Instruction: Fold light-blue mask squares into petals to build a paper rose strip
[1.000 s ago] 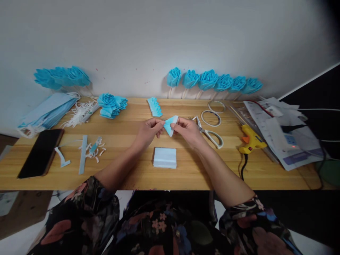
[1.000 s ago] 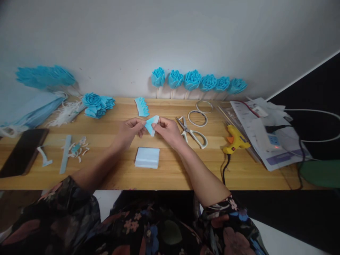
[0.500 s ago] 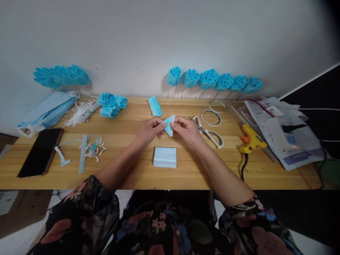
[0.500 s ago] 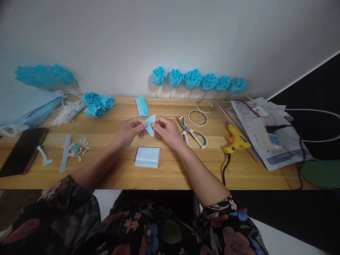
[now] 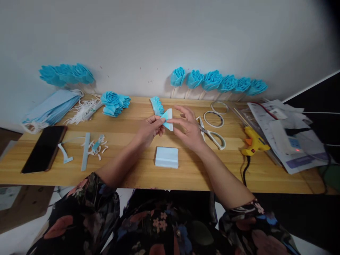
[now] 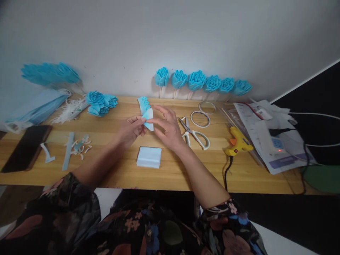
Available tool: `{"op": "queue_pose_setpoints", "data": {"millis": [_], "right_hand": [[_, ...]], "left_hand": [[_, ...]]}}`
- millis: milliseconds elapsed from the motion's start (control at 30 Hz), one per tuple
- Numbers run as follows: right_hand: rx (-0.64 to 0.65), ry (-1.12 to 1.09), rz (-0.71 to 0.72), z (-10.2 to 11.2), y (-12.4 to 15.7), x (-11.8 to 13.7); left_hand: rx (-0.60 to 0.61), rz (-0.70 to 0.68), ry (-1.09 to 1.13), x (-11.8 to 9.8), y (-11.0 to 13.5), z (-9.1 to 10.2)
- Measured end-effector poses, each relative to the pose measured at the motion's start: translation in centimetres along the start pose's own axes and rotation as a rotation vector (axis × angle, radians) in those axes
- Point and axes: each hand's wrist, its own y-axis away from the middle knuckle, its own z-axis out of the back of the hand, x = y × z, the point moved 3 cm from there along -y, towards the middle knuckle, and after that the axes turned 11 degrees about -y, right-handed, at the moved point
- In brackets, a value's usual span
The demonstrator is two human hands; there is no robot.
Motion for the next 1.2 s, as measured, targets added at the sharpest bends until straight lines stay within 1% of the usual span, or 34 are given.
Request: {"op": "queue_pose_setpoints", "data": {"millis": [133, 300, 400, 567, 700, 933, 1033, 1200], "right_hand": [[0.022, -0.035, -0.046, -0.1, 0.0, -0.2], [-0.028, -0.156, -0.146, -0.1, 0.1, -0.2], [-0.071, -0.283, -0.243, -0.4, 0.2, -0.6], [-0.103, -0.617, -0.436, -1.3, 0.6, -1.5], [-0.115, -0.690, -0.558, -1.7, 0.8, -1.9], [-0.163, -0.831, -0.642, -1.7, 0.6, -1.9], [-0.148, -0.833, -0.676, -1.6, 0.5, -1.8], [-0.106, -0.833, -0.664, -1.7, 0.6, -1.7]], "left_hand": [[0.015, -0.015, -0.025, 0.0, 0.1, -0.1], [0.013, -0.066, -0.040, 0.1, 0.1, -0.1], [-0.004, -0.078, -0.066, 0.1, 0.1, -0.2], [0.003, -0.088, -0.094, 0.2, 0.2, -0.3], [0.007, -0.104, -0.111, 0.2, 0.2, -0.3], [0.003, -0.104, -0.145, 0.4, 0.3, -0.3], [-0.002, -0.102, -0.174, 0.3, 0.3, -0.3], [0.018, -0.113, -0.271, 0.0, 0.4, -0.5]]}}
